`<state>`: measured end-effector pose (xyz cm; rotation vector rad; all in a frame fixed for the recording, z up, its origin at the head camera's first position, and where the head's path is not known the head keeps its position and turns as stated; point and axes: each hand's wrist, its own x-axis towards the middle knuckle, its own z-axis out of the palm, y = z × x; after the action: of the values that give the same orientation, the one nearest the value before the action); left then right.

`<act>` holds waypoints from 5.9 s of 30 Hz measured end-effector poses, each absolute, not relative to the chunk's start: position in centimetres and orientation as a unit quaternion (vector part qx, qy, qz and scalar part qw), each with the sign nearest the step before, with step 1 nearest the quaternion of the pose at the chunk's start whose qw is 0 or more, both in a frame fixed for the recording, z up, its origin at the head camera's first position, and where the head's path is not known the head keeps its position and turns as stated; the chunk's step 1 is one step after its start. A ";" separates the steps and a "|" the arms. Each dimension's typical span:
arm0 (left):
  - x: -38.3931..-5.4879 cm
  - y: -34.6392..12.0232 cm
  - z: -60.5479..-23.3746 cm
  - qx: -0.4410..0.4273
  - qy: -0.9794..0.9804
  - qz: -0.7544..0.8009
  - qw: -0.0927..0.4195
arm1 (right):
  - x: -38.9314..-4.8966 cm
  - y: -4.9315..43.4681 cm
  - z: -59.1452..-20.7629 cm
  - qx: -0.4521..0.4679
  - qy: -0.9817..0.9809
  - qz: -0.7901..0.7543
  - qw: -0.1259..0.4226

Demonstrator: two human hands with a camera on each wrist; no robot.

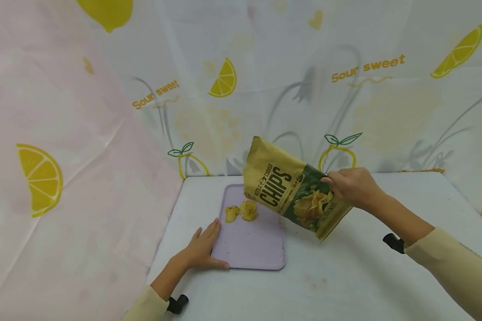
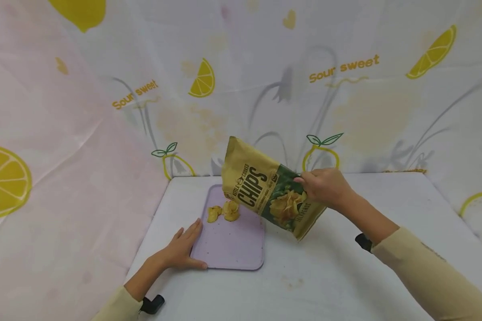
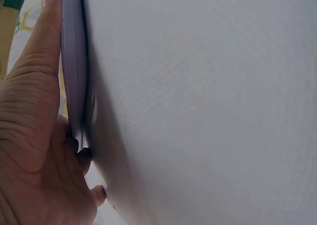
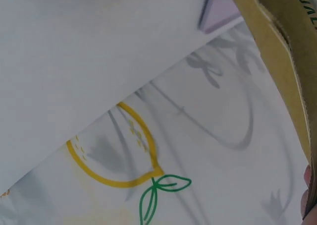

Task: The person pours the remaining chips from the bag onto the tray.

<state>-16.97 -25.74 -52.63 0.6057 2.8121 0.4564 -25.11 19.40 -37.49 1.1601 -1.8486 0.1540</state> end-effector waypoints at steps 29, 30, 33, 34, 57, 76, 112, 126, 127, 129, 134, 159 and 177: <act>-17.2 -25.5 -52.8 0.208 0.960 0.148 0.119 | -24.1 20.7 -40.0 0.446 -0.767 0.081 0.454; -17.2 -25.5 -52.8 0.208 0.960 0.147 0.118 | -24.1 20.8 -40.0 0.438 -0.768 0.088 0.459; -17.1 -25.5 -52.7 0.206 0.960 0.152 0.116 | -24.1 20.8 -40.1 0.436 -0.764 0.099 0.465; -17.0 -25.5 -52.7 0.206 0.960 0.152 0.116 | -24.1 20.8 -40.1 0.439 -0.763 0.097 0.465; -17.2 -25.7 -52.6 0.206 0.960 0.147 0.117 | -23.3 19.9 -40.5 0.455 -0.754 0.088 0.465; -17.1 -25.8 -52.4 0.207 0.958 0.156 0.125 | -23.3 20.6 -41.5 0.446 -0.752 0.087 0.477; -17.4 -26.1 -52.5 0.211 0.960 0.142 0.114 | -23.4 21.5 -40.4 0.441 -0.749 0.074 0.490; -17.1 -25.8 -52.6 0.210 0.962 0.135 0.113 | -22.8 21.2 -40.3 0.440 -0.747 0.080 0.492; -17.1 -25.8 -52.5 0.211 0.962 0.134 0.112 | -22.9 21.2 -40.4 0.441 -0.747 0.080 0.492; -17.2 -25.8 -52.4 0.214 0.962 0.133 0.109 | -22.9 21.2 -40.4 0.443 -0.745 0.079 0.492; -17.3 -25.7 -52.2 0.216 0.963 0.125 0.103 | -22.9 21.1 -40.1 0.442 -0.740 0.076 0.502; -17.1 -26.1 -52.8 0.212 0.959 0.152 0.107 | -22.3 20.8 -40.6 0.441 -0.751 0.081 0.485; -17.0 -26.0 -52.4 0.210 0.963 0.137 0.093 | -22.4 20.2 -39.7 0.444 -0.745 0.080 0.492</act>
<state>-16.98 -25.96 -52.44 0.6247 2.8598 0.4070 -22.42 20.24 -39.66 1.0776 -1.8082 0.1942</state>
